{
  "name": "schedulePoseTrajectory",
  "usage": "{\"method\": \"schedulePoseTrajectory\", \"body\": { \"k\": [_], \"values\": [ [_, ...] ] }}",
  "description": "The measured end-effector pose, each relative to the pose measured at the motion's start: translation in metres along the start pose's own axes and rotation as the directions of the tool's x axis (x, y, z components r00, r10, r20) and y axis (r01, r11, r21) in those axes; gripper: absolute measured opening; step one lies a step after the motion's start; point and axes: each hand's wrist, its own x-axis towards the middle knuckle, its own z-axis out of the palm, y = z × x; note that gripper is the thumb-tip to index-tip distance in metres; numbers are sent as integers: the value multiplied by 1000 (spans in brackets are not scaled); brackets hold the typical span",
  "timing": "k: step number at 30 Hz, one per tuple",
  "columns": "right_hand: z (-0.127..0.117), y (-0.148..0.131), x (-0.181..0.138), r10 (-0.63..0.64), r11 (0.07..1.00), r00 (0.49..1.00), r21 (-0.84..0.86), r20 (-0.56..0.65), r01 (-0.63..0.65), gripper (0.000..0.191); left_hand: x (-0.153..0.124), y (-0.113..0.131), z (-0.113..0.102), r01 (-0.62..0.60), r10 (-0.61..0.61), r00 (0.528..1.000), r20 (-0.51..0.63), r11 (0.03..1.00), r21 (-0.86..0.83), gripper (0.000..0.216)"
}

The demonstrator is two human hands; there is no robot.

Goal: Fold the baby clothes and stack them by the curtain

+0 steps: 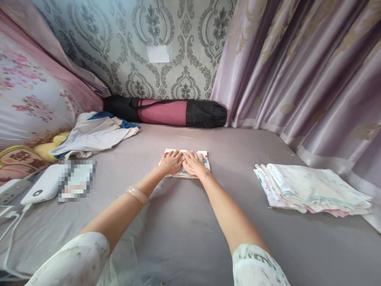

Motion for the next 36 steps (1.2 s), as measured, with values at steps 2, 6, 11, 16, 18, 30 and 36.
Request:
{"method": "schedulePoseTrajectory", "body": {
  "k": [2,6,11,16,18,30,36],
  "values": [
    [-5,0,3,10,1000,999,-1,-43,-10,56,7,1,-3,-3,3,999,-35,1000,10,43],
    [1,2,5,16,997,992,-73,-125,-25,59,16,1,6,-49,52,991,-123,998,24,48],
    [16,7,5,15,996,992,-85,-126,-25,58,15,-3,23,-77,76,994,-76,997,-12,51],
    [18,9,7,9,997,991,-75,-135,-19,57,16,-3,22,-67,64,996,-65,997,-36,50],
    [18,9,6,31,996,987,-81,-157,-44,58,16,-3,20,-47,45,997,-65,998,-35,51],
    [18,12,11,209,974,967,-54,-143,-219,62,12,-4,19,89,-94,993,-68,994,-65,60],
    [13,33,2,238,969,965,-38,-114,-244,64,3,-18,17,127,-131,990,-60,990,-64,64]
  ]
}}
